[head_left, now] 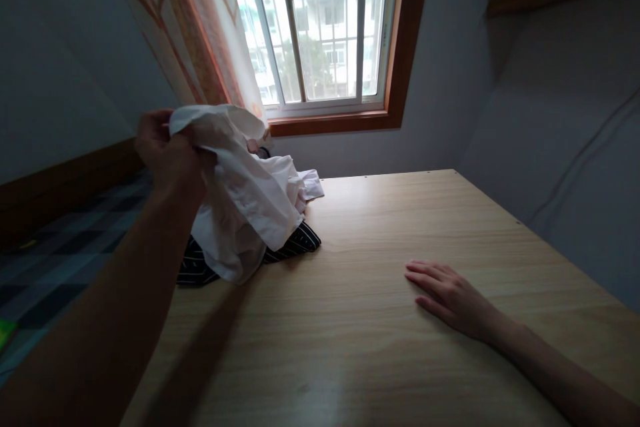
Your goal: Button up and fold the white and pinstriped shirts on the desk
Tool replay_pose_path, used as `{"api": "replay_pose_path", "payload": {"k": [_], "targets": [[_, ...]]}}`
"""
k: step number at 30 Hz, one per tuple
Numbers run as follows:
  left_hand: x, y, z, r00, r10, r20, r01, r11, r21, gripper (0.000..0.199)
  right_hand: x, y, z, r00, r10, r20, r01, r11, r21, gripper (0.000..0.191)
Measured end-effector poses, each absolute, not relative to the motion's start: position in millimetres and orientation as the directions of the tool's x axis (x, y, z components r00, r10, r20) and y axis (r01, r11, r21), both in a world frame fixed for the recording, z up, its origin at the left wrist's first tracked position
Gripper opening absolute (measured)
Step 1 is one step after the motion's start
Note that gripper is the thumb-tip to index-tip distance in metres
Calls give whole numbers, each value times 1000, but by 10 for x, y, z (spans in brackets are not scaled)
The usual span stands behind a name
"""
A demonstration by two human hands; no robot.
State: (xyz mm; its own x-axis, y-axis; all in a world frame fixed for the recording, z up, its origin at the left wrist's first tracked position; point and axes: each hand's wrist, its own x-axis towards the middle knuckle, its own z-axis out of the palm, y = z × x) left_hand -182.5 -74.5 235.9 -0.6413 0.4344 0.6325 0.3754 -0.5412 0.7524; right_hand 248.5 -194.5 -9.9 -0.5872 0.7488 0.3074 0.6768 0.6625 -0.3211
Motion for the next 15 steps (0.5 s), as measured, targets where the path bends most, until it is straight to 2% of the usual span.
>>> {"api": "replay_pose_path", "payload": {"k": [4, 8, 10, 12, 13, 15], "targets": [[-1415, -766, 2559, -480, 579, 659, 57, -729, 682, 37, 2487, -1941, -99, -594, 743, 310, 668, 670, -324, 37], [-915, -877, 2522, -231, 702, 674, -165, -711, 684, 32, 2499, -1942, -102, -551, 769, 324, 670, 639, -378, 35], [-610, -964, 2306, -101, 764, 637, -283, -636, 718, 27, 2501, -1938, -105, -456, 818, 351, 670, 575, -470, 39], [-284, -1074, 1943, 30, 838, 544, -420, -483, 768, 26, 2508, -1925, -118, -296, 878, 375, 626, 475, -618, 47], [-124, -1140, 1721, 102, 862, 496, -417, -415, 808, 23, 2517, -1913, -132, -209, 901, 381, 575, 428, -697, 52], [159, -1296, 1259, 273, 864, 422, -265, -354, 897, 17, 2562, -1877, -182, -70, 924, 376, 443, 366, -818, 62]]}}
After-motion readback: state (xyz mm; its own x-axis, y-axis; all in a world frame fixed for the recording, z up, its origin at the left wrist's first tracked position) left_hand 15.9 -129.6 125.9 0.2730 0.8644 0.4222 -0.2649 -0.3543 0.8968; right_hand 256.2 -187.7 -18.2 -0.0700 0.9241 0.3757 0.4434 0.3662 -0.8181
